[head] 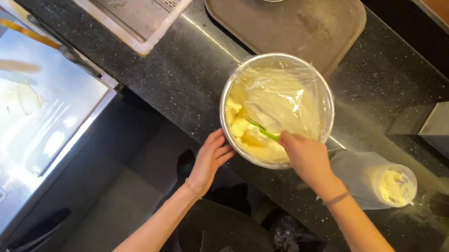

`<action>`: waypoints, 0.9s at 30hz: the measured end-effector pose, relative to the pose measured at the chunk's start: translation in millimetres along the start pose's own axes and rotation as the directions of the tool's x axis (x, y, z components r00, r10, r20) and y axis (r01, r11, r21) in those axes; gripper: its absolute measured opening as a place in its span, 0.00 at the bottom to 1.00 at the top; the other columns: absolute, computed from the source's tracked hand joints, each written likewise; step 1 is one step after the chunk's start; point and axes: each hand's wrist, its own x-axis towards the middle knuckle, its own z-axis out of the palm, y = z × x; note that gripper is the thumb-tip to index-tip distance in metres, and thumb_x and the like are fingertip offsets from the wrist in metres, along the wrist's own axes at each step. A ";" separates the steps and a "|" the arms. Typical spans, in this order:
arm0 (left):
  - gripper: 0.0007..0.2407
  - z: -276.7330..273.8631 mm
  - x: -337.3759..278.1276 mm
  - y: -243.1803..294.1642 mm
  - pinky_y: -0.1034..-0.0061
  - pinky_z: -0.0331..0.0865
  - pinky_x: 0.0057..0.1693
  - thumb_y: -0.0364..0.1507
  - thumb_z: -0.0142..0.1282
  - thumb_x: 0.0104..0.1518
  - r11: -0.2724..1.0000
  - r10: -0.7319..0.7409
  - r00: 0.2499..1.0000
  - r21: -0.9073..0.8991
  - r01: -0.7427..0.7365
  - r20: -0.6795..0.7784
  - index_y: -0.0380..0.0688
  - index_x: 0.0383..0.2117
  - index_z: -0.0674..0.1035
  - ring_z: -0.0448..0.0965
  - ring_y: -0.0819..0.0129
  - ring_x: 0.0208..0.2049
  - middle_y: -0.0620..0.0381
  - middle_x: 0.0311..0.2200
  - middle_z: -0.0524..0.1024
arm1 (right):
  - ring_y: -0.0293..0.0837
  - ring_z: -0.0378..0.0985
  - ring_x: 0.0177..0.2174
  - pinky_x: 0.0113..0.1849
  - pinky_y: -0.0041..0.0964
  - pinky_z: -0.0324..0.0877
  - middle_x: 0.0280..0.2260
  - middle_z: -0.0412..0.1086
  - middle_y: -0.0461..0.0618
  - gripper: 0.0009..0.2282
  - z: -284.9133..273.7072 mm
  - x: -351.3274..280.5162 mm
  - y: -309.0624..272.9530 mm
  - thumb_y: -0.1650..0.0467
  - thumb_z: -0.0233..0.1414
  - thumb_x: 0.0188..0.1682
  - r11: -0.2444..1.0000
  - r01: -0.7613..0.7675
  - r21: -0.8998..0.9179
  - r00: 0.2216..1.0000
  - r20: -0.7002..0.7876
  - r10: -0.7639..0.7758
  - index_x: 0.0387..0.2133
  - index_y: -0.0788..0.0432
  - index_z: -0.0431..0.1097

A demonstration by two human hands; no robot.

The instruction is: The recorder is shown preparing cake layers for assembly by cutting them with a large knife and filling a piping bag with cream.

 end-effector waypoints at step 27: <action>0.18 -42.2 -11.1 -10.1 0.62 0.75 0.56 0.36 0.38 0.68 0.964 -0.136 0.990 0.226 0.142 -0.039 0.32 0.49 0.73 0.79 0.56 0.53 0.43 0.51 0.75 | 0.30 0.62 0.23 0.25 0.24 0.56 0.24 0.70 0.43 0.09 -6.3 -46.5 -60.6 0.69 0.50 0.56 -0.021 -0.191 0.981 0.797 0.168 0.581 0.43 0.62 0.74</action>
